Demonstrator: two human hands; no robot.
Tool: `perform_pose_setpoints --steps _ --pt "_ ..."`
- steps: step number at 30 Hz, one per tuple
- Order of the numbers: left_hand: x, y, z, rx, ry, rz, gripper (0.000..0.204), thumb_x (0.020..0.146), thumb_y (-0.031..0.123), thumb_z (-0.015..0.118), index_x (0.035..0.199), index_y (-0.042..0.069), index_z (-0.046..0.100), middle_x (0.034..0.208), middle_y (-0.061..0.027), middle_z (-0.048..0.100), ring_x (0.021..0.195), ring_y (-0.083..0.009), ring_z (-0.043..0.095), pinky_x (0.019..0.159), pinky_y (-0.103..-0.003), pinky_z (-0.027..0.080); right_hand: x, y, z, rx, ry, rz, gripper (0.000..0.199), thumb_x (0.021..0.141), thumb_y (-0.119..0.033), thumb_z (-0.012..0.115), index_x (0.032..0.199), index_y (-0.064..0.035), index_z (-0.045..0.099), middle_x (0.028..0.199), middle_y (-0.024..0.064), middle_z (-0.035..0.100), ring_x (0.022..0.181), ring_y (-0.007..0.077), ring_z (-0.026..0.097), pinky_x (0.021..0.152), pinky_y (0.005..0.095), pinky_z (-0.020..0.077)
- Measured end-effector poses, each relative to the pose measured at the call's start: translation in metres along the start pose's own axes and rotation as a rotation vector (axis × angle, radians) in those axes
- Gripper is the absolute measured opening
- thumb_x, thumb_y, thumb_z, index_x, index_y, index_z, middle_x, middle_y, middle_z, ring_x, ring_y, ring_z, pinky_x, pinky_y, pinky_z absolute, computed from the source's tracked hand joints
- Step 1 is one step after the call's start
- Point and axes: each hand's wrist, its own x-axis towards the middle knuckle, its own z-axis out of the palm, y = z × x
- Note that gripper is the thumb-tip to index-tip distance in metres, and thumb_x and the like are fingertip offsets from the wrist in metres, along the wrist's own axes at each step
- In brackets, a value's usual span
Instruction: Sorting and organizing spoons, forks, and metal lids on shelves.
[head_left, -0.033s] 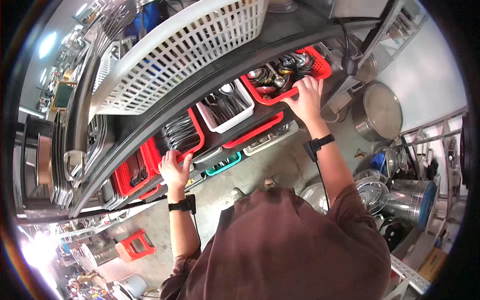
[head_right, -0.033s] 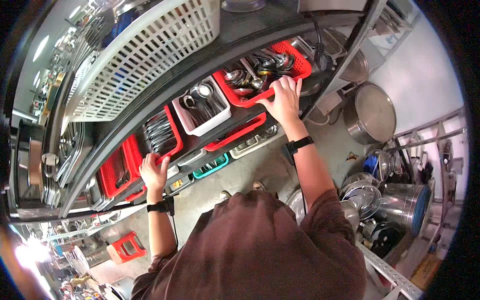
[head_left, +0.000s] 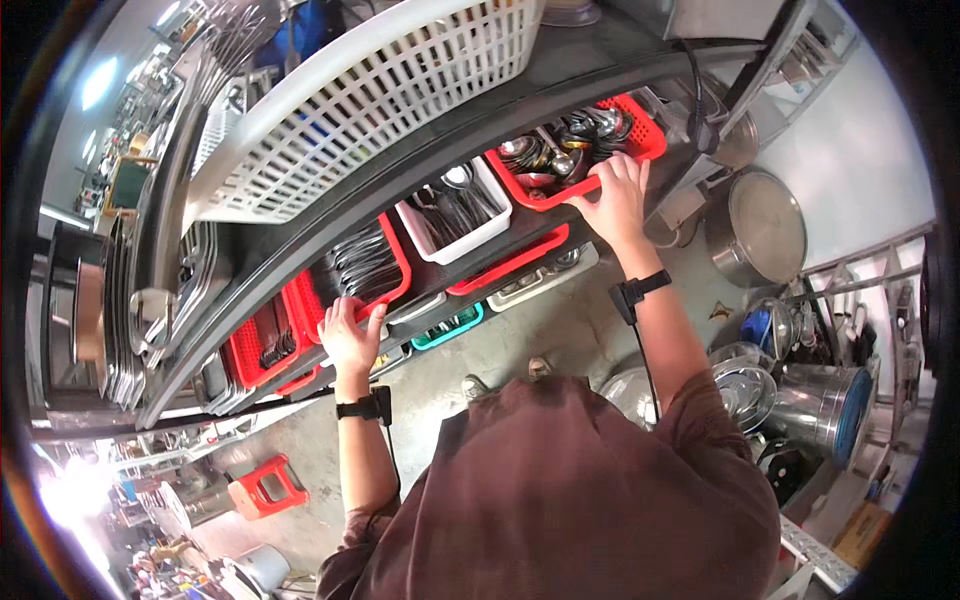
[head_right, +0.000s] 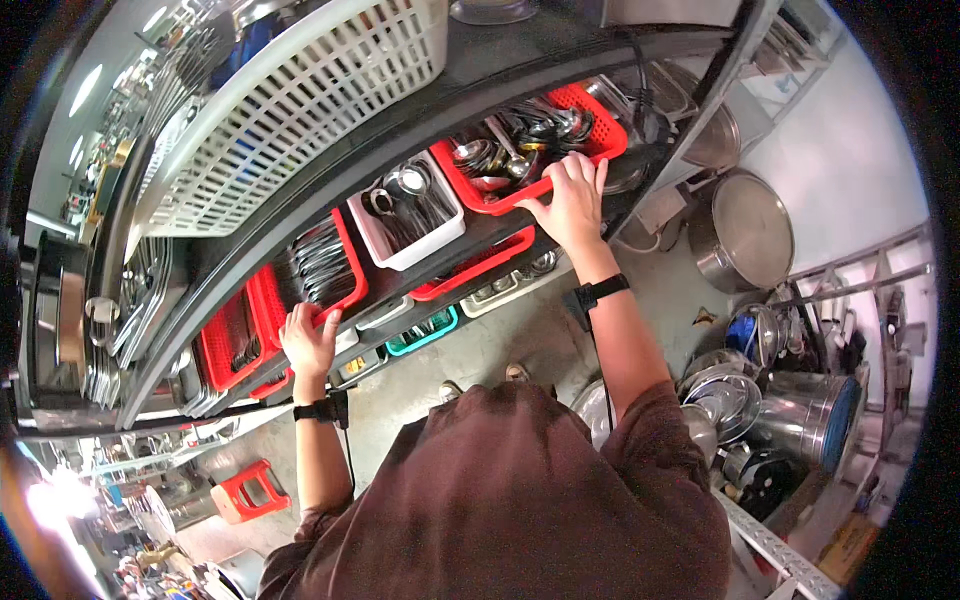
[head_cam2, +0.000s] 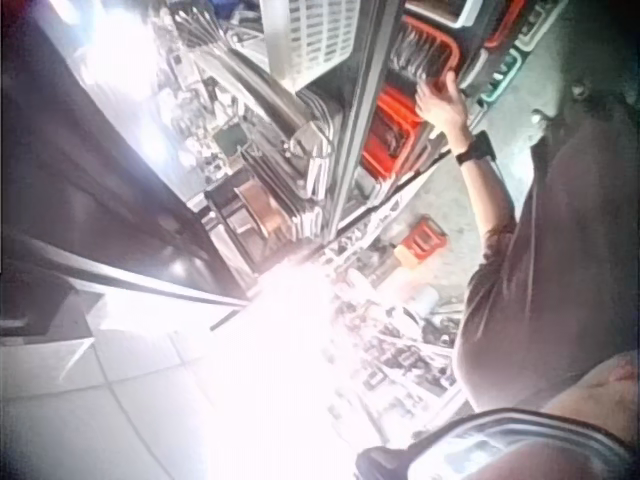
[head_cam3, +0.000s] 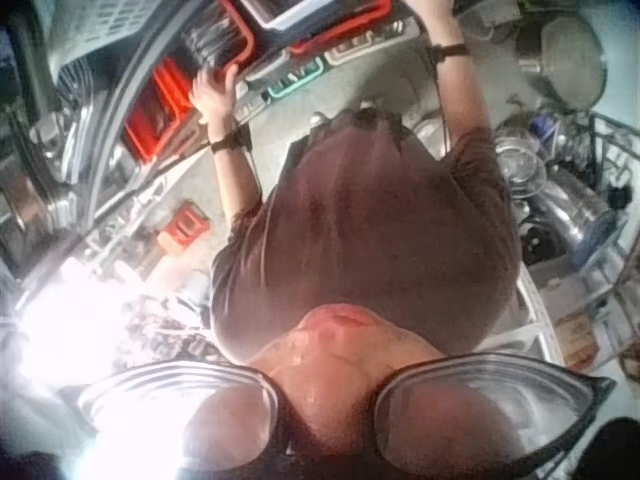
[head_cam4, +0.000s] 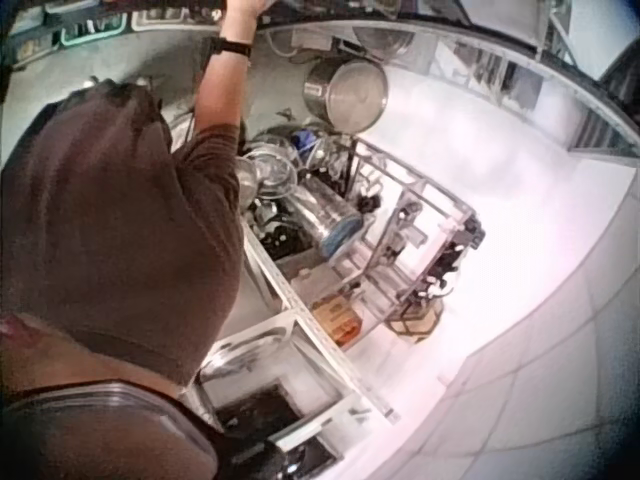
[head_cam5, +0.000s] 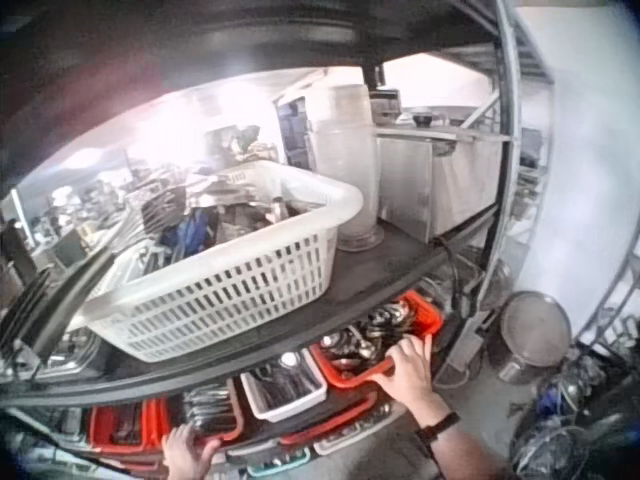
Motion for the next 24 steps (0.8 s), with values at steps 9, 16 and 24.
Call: perform_pose_setpoints --steps 9,16,24 --pt "0.0 0.001 0.001 -0.011 0.016 -0.021 0.054 0.092 0.063 0.078 0.099 0.011 0.069 0.094 -0.0069 0.068 0.097 -0.0314 0.069 0.086 -0.049 0.048 -0.01 -0.052 -0.039 0.05 -0.056 -0.23 0.08 0.084 -0.023 0.088 0.154 -0.0037 0.056 0.164 0.0188 0.052 0.158 0.0404 0.041 0.132 0.0654 0.0257" --pt "-0.001 0.004 -0.001 -0.022 0.024 -0.012 0.055 0.096 0.065 0.075 0.101 0.011 0.069 0.097 -0.0078 0.07 0.096 -0.0326 0.07 0.086 -0.049 0.049 -0.028 -0.154 0.018 0.446 -0.272 -0.576 0.054 0.088 -0.019 0.086 0.135 -0.0033 0.067 0.138 0.0159 0.07 0.137 0.0344 0.062 0.127 0.0506 0.0406" --pt "-0.001 0.005 0.0 -0.054 0.033 -0.035 0.057 0.091 0.066 0.078 0.099 0.01 0.068 0.094 -0.0069 0.068 0.096 -0.0313 0.068 0.087 -0.049 0.047 -0.028 -0.167 0.069 0.4 -0.26 -0.48 0.008 0.095 -0.014 0.071 0.095 -0.01 0.064 0.096 0.0074 0.071 0.103 0.0311 0.067 0.091 0.0478 0.0444"
